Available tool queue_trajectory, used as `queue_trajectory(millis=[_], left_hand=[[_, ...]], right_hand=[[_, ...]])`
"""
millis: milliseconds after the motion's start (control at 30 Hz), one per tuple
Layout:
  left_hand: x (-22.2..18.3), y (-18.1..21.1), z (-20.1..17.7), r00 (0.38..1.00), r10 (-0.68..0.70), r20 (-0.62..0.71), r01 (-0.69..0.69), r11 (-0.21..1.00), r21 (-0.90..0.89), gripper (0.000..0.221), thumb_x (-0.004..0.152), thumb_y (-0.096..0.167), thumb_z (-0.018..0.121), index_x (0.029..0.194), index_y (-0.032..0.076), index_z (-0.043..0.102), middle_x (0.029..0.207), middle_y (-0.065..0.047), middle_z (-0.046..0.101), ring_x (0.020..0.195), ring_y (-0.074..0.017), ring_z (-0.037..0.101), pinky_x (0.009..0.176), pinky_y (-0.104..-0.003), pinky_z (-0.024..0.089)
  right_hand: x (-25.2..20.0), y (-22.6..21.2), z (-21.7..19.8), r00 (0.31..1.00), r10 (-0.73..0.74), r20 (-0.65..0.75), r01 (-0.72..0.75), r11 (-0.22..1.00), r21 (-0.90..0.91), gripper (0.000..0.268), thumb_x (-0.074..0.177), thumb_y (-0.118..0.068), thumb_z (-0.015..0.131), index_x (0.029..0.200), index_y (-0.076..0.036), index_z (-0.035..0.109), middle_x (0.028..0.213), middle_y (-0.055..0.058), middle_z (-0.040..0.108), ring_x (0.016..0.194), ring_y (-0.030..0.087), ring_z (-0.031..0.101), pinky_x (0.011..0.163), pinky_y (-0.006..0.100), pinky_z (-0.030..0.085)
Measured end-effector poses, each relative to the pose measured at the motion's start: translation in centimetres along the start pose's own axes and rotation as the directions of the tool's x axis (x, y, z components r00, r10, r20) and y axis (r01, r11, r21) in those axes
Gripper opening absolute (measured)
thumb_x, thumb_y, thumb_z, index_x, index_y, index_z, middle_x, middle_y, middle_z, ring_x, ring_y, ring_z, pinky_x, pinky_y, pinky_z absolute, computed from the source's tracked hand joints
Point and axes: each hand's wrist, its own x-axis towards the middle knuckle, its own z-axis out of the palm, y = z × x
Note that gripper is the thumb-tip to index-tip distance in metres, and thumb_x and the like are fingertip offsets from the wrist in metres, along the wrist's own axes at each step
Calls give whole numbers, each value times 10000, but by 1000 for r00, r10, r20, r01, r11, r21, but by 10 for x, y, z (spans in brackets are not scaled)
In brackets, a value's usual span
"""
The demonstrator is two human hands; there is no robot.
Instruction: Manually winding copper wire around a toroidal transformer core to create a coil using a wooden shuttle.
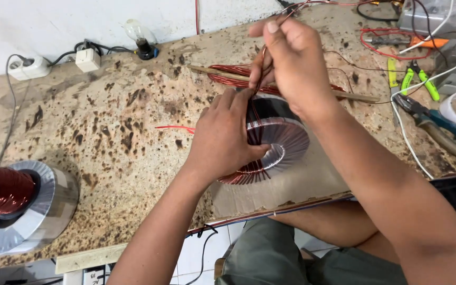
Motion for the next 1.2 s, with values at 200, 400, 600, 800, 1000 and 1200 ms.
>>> queue_trajectory(millis=[200,400,600,800,1000,1200], left_hand=[[-1,-2,4,1000,1,-14,0,1000,31,939,573,493,995,1260,46,537,1155,-152,603,1035,-387,607,799,-520,522],[-2,-2,5,998,-52,-25,52,998,36,937,562,552,1006,1222,46,575,1140,-125,623,1040,-355,621,814,-516,540],[0,0,6,999,-45,-29,46,999,16,1034,570,500,1004,1389,103,513,1241,-161,632,1093,-379,641,797,-544,561],[-2,5,3,994,-113,12,112,993,34,1012,625,611,975,1398,129,534,1215,-146,663,1063,-343,671,837,-523,597],[1,7,2,997,-5,-81,8,999,43,954,569,467,969,1355,116,557,1198,-158,648,1037,-382,649,787,-528,568],[-4,13,3,999,-25,-48,29,997,77,1000,575,506,999,1368,103,542,1223,-118,635,1095,-346,621,827,-522,543]], right_hand=[[-7,7,6,970,-195,145,174,974,144,277,1115,-250,393,1127,-74,606,678,118,663,569,189,676,541,253,533],[-29,9,4,964,-215,160,195,972,132,280,1117,-259,384,1105,-58,580,690,94,639,605,174,689,563,238,532],[-112,15,8,943,-334,-5,332,936,118,408,1091,-412,376,960,-59,535,799,83,610,756,172,662,1068,430,610],[-183,50,11,882,-454,-127,470,831,299,249,1151,-218,354,1007,-64,488,890,172,648,934,301,696,1176,524,503],[-207,92,13,857,-461,-230,512,812,280,260,1140,-224,338,962,-80,461,750,141,636,1001,354,664,1227,564,406],[-236,128,14,875,-450,-178,483,790,378,268,1146,-248,337,1000,-101,508,1012,245,702,1299,422,569,1271,591,309]])
